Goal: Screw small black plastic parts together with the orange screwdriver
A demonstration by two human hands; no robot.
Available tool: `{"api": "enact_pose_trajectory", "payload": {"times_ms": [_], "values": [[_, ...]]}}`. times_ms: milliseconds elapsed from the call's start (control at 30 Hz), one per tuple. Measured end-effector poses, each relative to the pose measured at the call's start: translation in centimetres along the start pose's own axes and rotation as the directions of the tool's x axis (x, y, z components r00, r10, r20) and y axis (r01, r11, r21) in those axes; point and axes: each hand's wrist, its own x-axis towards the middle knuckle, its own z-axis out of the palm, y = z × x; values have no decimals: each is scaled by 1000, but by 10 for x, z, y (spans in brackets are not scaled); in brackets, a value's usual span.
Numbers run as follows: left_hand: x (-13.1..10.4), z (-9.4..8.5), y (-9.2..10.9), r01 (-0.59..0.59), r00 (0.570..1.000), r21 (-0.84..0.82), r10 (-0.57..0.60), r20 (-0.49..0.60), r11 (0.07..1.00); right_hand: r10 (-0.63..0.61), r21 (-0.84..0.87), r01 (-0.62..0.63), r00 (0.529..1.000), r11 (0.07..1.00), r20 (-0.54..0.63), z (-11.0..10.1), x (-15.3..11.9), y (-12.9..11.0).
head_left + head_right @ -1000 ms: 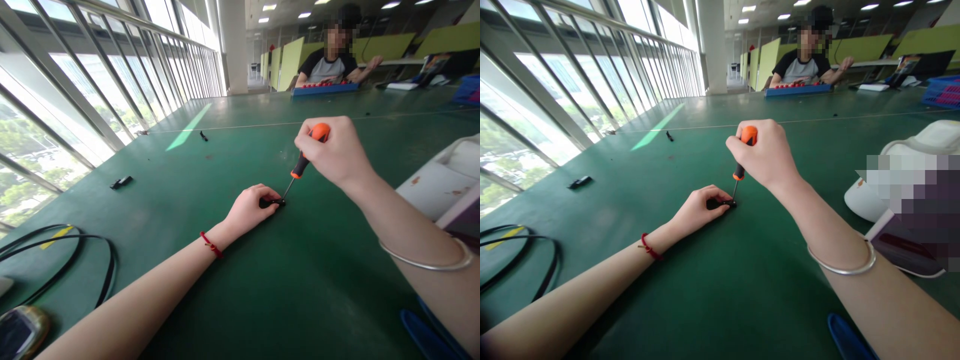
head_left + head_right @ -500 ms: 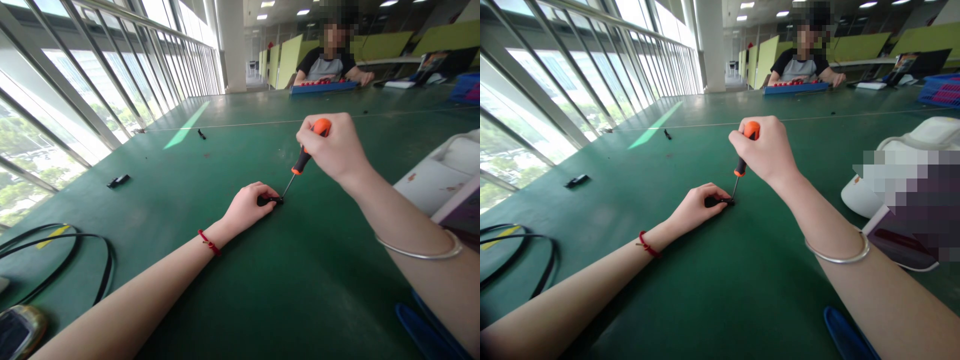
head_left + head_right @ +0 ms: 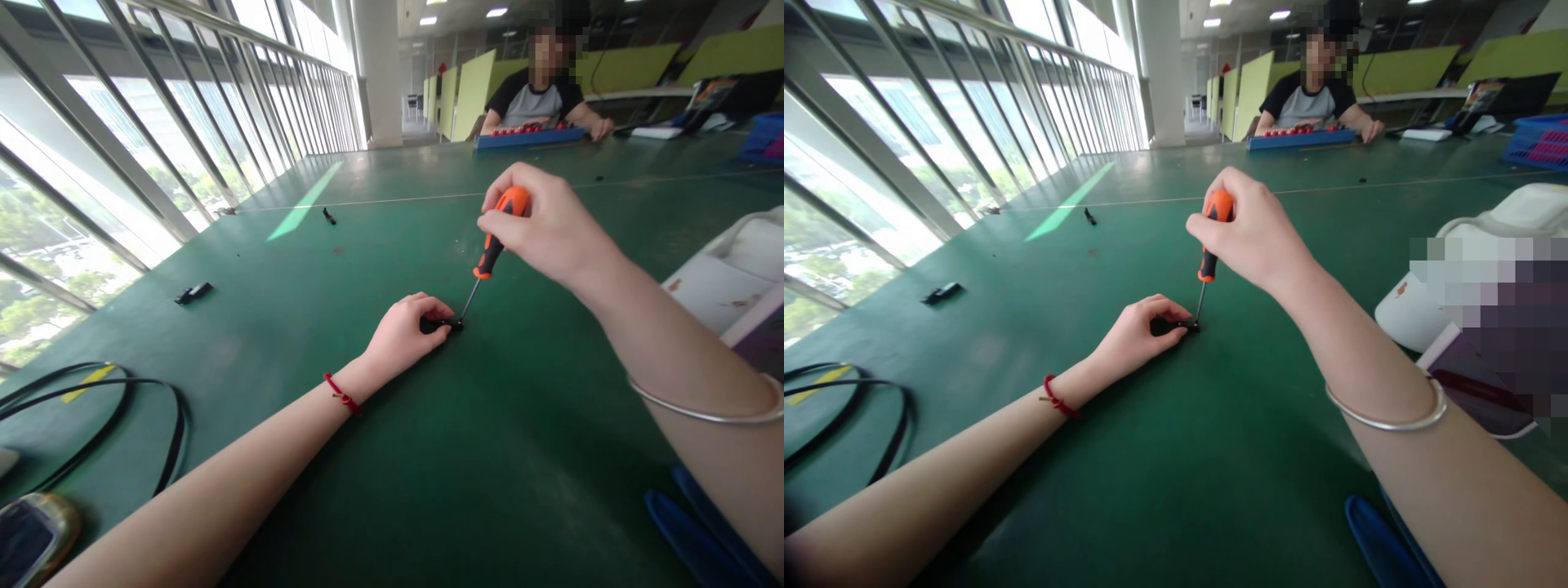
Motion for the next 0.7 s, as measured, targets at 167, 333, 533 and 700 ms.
{"api": "enact_pose_trajectory", "payload": {"times_ms": [167, 333, 533, 700], "values": [[-2, 1, 0, 37, 999, 73, -34, -36, 997, -36, -193, 68, 985, 979, 166, -16, -1, -7], [-1, 0, -1, 48, 999, 42, -48, -12, 998, -82, -233, 119, 984, 965, 161, -18, -7, -17], [-1, -1, -2, 43, 999, 46, -43, -11, 998, -36, -211, 77, 980, 974, 193, -21, -10, -23], [-1, 0, -2, 42, 999, 50, -42, -10, 998, -23, -354, 94, 980, 931, 200, -23, -13, -28]]}}
